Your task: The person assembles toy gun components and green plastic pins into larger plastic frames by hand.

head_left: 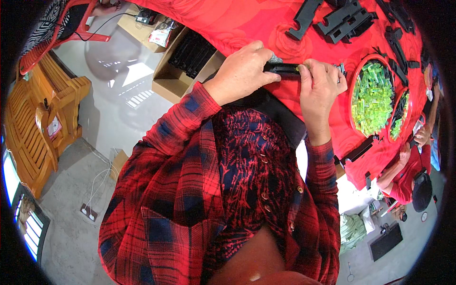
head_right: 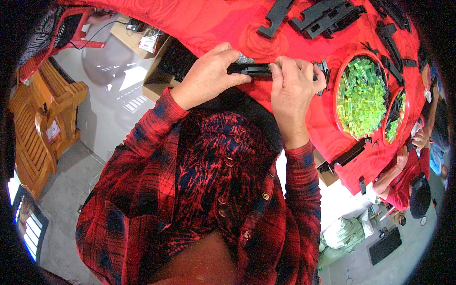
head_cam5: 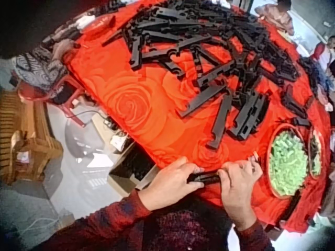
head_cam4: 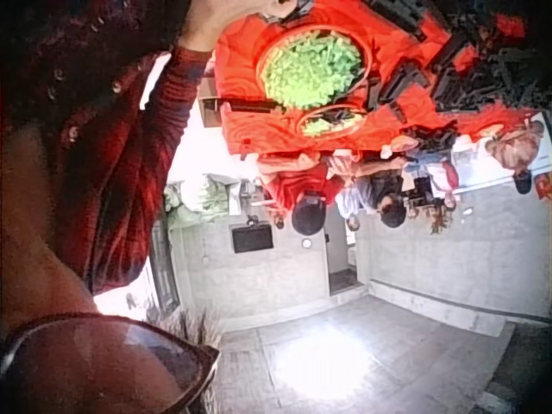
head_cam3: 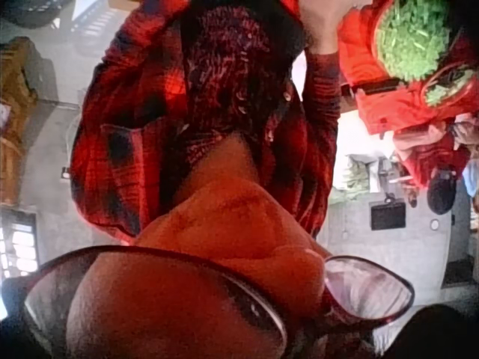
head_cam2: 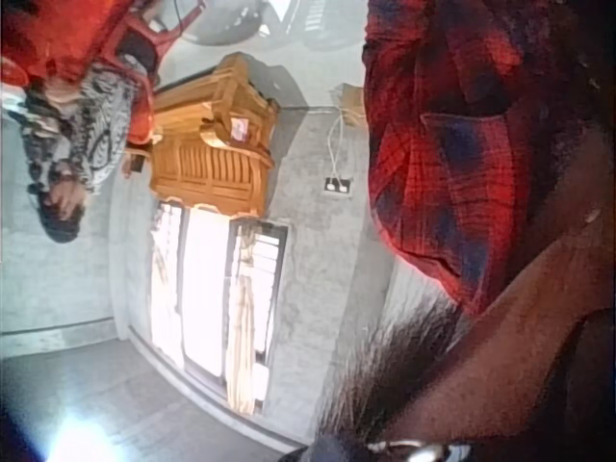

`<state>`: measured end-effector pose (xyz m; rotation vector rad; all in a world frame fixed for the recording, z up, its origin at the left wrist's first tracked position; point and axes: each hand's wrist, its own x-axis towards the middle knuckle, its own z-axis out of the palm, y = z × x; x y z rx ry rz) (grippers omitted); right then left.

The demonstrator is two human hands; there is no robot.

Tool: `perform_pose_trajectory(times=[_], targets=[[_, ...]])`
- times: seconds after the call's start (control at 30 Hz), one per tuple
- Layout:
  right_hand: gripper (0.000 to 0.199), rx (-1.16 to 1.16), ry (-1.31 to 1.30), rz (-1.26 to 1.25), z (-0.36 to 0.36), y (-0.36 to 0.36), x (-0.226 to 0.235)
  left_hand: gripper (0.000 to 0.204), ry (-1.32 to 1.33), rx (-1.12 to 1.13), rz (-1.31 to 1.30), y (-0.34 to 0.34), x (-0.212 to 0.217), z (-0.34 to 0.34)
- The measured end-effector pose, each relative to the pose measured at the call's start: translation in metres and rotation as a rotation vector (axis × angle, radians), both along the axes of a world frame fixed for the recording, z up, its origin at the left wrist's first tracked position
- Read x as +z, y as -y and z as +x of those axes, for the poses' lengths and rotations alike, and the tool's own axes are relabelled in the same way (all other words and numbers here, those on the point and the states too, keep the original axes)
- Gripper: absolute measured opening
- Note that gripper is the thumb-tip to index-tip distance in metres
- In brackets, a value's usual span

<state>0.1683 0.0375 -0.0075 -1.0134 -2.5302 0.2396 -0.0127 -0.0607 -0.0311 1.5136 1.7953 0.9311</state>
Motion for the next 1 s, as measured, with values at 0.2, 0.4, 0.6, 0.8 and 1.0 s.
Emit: perform_pose_trajectory(times=[0.2,0.4,0.6,0.8,1.0], targets=[[0.015,0.002,-0.028,-0.003,-0.0004,0.0014,0.0014,0.038,-0.012,-0.001,-0.001,0.0004,0.0019,0.0017],[0.014,-0.002,0.021,-0.015,0.0057,-0.0057,0.0053,0.038,0.005,-0.016,-0.010,-0.0012,0.0041,-0.0013],[0.012,-0.006,-0.024,-0.019,0.0051,-0.0020,0.0033,0.039,-0.005,-0.026,0.016,-0.0006,0.0017,-0.0025],[0.013,-0.005,-0.045,0.016,0.0040,-0.0017,-0.0032,0.038,-0.003,-0.034,0.015,-0.0011,0.0024,-0.0021],[0.012,-0.010,-0.042,-0.001,0.0007,0.0009,-0.0027,0.037,-0.012,-0.031,0.012,-0.0014,0.0028,-0.0004]])
